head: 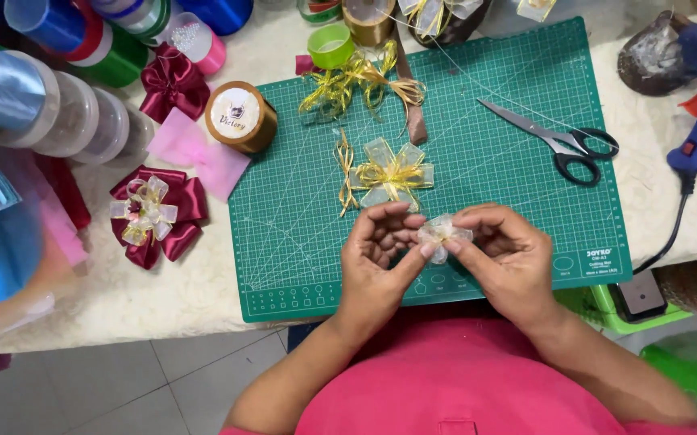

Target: Assembling decorative ribbon bows using a hot glue gun and various ribbon materials on a cutting mat.

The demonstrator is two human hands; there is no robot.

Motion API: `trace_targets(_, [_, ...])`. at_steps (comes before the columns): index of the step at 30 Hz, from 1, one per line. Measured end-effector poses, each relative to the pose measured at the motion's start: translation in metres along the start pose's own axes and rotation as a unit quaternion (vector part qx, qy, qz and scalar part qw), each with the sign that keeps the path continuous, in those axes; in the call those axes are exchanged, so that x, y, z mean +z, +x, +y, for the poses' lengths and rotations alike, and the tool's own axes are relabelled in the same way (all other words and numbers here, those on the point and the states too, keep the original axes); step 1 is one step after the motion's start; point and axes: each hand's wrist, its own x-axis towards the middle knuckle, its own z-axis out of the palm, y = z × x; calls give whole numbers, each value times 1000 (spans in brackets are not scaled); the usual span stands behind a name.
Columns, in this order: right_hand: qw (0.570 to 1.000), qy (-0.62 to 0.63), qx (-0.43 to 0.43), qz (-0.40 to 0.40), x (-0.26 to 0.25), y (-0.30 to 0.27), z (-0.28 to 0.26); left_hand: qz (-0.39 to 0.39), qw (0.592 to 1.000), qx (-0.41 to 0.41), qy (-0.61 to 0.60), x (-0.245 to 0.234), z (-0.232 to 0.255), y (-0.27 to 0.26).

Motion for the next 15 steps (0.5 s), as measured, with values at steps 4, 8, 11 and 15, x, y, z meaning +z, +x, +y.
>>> trace_targets(4, [1000,-11,-21,6,5,0,-3,-34,998,-39,-26,-3,-11,-1])
trace_targets(8, [999,-33,-26,-7,-2,-4,-6,-8,997,-68,-34,0,-15,-5])
trace_targets(11, [996,-73,-55,23,-30,-7,-8,-7,996,-84,-39,-8,-10,-10])
trace_targets(15, [900,-266,-251,239,-121,-3,31,31,994,-99,-24,-35,-5,-16])
